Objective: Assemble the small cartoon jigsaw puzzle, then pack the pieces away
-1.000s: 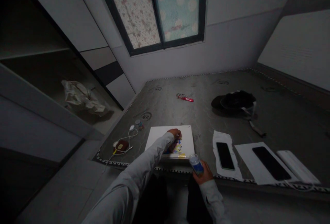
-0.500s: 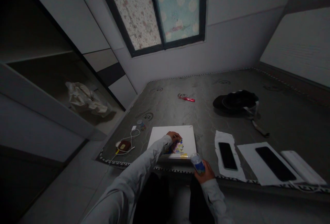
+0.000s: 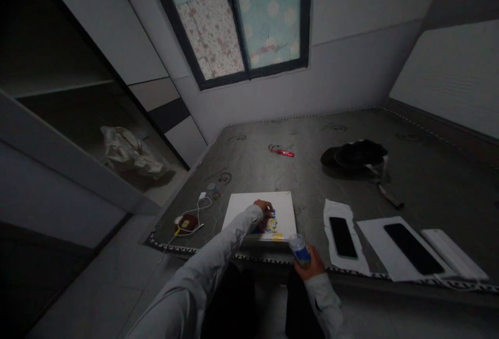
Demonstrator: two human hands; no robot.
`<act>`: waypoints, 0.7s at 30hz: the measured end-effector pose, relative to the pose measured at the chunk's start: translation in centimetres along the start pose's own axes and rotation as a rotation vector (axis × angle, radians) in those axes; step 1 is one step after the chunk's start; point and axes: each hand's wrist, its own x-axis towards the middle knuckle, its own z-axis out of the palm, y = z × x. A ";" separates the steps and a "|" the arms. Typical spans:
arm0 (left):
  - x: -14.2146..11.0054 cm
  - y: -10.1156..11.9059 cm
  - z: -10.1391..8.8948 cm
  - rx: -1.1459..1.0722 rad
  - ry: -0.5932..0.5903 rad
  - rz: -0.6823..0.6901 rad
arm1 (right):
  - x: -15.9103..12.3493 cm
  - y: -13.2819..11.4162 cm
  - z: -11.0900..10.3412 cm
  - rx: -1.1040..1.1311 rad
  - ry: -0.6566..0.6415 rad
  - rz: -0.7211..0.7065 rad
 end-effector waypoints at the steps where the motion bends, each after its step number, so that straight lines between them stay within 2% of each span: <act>1: 0.1 0.1 0.2 0.015 -0.006 0.003 | 0.0 0.1 0.0 -0.006 0.006 0.000; 5: 0.1 0.4 0.5 0.033 -0.005 0.012 | 0.0 0.7 0.2 -0.023 -0.009 -0.008; 9: -1.1 -0.1 0.3 0.001 0.030 0.035 | 0.0 1.1 0.2 -0.033 -0.010 -0.014; 13: -2.1 -0.3 0.5 -0.067 0.026 0.120 | 0.0 1.4 0.2 -0.008 0.007 -0.007; 17: -1.7 1.8 1.7 -0.043 -0.070 0.192 | 0.1 1.1 0.1 0.007 -0.005 0.016; 21: -0.7 4.3 2.7 0.030 -0.110 0.115 | 0.2 1.1 -0.1 0.012 -0.011 0.007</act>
